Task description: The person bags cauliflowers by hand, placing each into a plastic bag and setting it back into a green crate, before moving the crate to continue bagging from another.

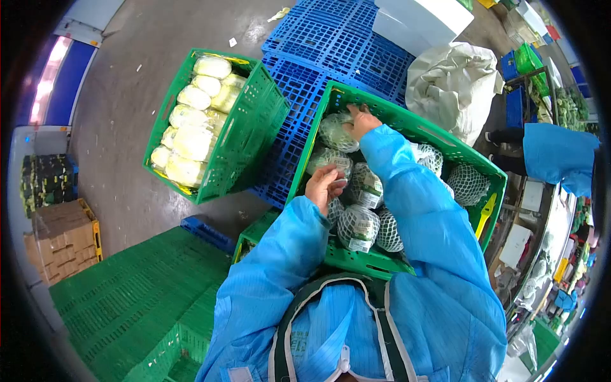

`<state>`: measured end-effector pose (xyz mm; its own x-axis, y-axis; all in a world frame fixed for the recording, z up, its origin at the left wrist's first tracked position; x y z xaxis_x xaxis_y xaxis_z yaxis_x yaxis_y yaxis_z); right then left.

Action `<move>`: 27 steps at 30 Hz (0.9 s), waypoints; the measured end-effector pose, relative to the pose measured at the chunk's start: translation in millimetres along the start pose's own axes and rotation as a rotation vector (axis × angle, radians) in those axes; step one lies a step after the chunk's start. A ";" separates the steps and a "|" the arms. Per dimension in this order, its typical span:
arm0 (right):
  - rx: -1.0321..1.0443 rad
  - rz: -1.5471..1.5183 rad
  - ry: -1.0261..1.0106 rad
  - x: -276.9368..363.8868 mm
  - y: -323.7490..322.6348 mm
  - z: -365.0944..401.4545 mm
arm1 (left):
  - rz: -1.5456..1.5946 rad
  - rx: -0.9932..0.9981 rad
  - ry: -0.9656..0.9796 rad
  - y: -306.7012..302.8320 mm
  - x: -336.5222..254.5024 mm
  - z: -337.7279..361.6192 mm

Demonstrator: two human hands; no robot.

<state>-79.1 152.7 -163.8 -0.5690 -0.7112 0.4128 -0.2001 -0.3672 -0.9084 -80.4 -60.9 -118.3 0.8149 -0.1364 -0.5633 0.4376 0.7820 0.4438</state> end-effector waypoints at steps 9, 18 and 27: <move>-0.246 -0.537 -0.090 -15.5 -25.9 16.6 | -0.104 -0.033 0.097 1.4 -1.8 15.2; 0.011 -1.478 0.175 45.6 -188.6 113.8 | -0.860 0.030 1.083 79.3 -44.1 -1.6; -0.209 -1.234 0.248 -22.6 -253.4 168.6 | -1.012 0.712 0.808 116.6 -61.8 13.1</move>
<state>119.0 160.8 68.3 -0.0451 0.1720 0.9841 -0.8089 -0.5844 0.0651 -74.8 30.7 -22.6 -0.2666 0.1253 -0.9556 0.9631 0.0737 -0.2590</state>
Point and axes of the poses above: each hand's wrist, its own z-axis away from the middle knuckle, its own y-axis out of the palm, x = y × z, the point moved 1 cm from there along -z, towards the middle knuckle, and after that the axes turned 1 degree about x, right-handed, at the moved point
